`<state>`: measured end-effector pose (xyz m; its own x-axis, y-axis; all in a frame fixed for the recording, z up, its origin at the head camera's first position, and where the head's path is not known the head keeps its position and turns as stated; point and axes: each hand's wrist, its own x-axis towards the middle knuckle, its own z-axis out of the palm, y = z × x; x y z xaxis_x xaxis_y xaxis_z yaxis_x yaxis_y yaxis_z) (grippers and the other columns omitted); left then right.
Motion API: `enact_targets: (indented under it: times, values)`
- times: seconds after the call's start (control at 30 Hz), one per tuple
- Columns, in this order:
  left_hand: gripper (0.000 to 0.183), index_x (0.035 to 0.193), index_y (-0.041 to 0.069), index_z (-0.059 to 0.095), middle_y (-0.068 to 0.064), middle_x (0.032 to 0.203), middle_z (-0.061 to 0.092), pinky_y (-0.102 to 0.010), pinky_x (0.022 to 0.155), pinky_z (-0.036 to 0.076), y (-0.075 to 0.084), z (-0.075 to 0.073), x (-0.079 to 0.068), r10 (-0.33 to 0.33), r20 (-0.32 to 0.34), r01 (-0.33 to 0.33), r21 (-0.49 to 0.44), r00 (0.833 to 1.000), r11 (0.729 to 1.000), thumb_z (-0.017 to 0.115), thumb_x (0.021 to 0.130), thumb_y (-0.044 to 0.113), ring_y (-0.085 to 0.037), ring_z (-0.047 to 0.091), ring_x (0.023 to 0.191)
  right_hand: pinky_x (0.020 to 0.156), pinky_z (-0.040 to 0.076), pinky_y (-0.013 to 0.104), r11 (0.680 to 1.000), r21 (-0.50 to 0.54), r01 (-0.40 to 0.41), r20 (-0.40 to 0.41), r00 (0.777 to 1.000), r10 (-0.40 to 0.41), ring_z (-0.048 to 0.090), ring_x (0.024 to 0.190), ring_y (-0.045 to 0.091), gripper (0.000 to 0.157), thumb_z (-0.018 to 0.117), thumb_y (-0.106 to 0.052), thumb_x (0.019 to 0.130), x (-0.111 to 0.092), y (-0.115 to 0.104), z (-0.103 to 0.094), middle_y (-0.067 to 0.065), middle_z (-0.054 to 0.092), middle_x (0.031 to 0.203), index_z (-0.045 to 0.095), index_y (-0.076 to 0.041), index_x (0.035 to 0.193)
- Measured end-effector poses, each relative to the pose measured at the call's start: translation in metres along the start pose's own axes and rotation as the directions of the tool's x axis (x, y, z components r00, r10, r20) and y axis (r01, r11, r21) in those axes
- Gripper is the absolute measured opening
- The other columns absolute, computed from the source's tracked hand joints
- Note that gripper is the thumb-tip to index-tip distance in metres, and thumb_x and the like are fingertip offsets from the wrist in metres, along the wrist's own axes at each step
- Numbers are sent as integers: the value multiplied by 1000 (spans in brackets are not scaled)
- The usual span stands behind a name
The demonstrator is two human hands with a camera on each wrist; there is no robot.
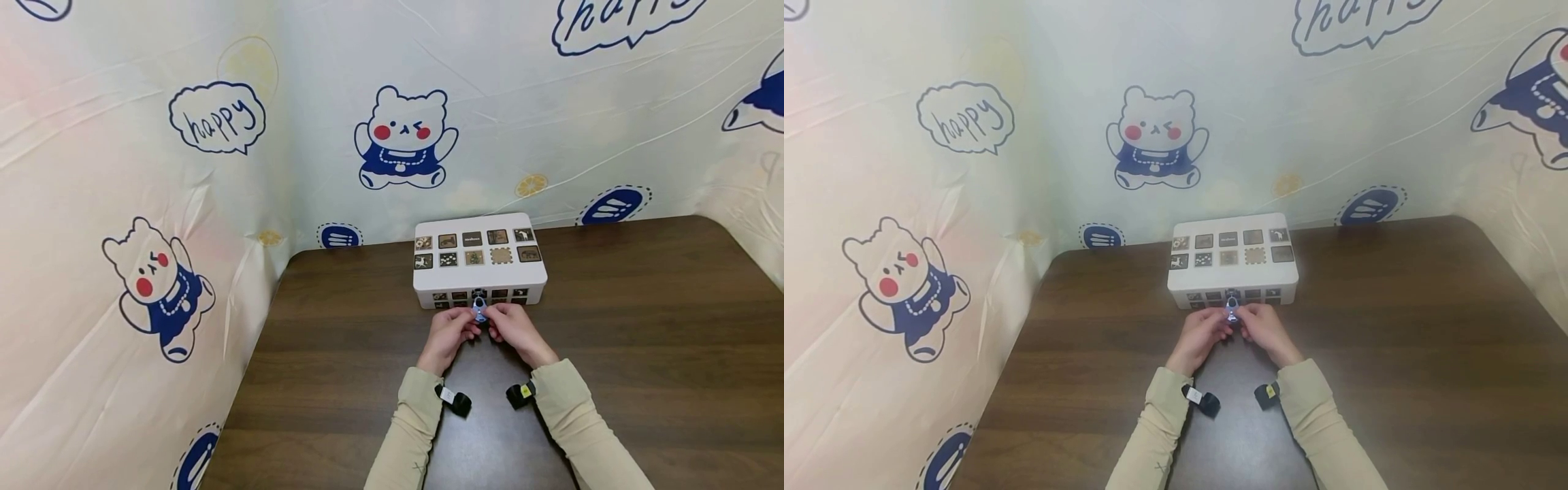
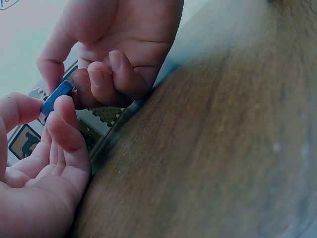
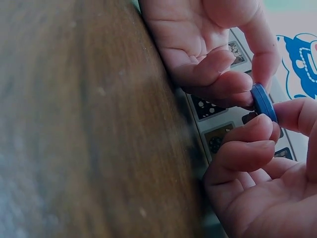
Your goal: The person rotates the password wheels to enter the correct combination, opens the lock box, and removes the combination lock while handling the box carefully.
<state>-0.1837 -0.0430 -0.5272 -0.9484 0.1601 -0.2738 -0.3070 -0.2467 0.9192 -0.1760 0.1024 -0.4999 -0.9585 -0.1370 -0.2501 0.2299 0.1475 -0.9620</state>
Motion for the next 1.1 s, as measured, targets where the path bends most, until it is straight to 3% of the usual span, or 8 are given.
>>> enact_targets:
  times: [0.37,0.8,1.1]
  values:
    - [16,93,-2,63,-5,71,61,-18,50,46,0,0,0,-4,4,4,-3,1000,1000,56,82,7,-10,58,56,47,42,22,1000,10,-2,18,1000,2,46,51,8,25,50,-18,88,-3,-3,-7,0,47,60,56,6,91]
    - [16,94,-2,63,-5,71,61,-18,50,47,1,-1,0,-16,-5,16,-5,1000,1000,57,83,7,-11,58,56,48,42,22,1000,-11,11,31,999,-10,45,50,8,24,47,-12,88,-21,-26,-5,1,47,58,54,11,93]
    - [15,92,-2,63,-4,70,60,-18,49,46,0,-1,0,-10,0,10,-13,1000,1000,57,82,7,-10,58,55,47,42,23,1000,13,-13,36,999,12,45,50,9,25,49,-14,89,-5,-7,-8,0,47,59,55,9,92]
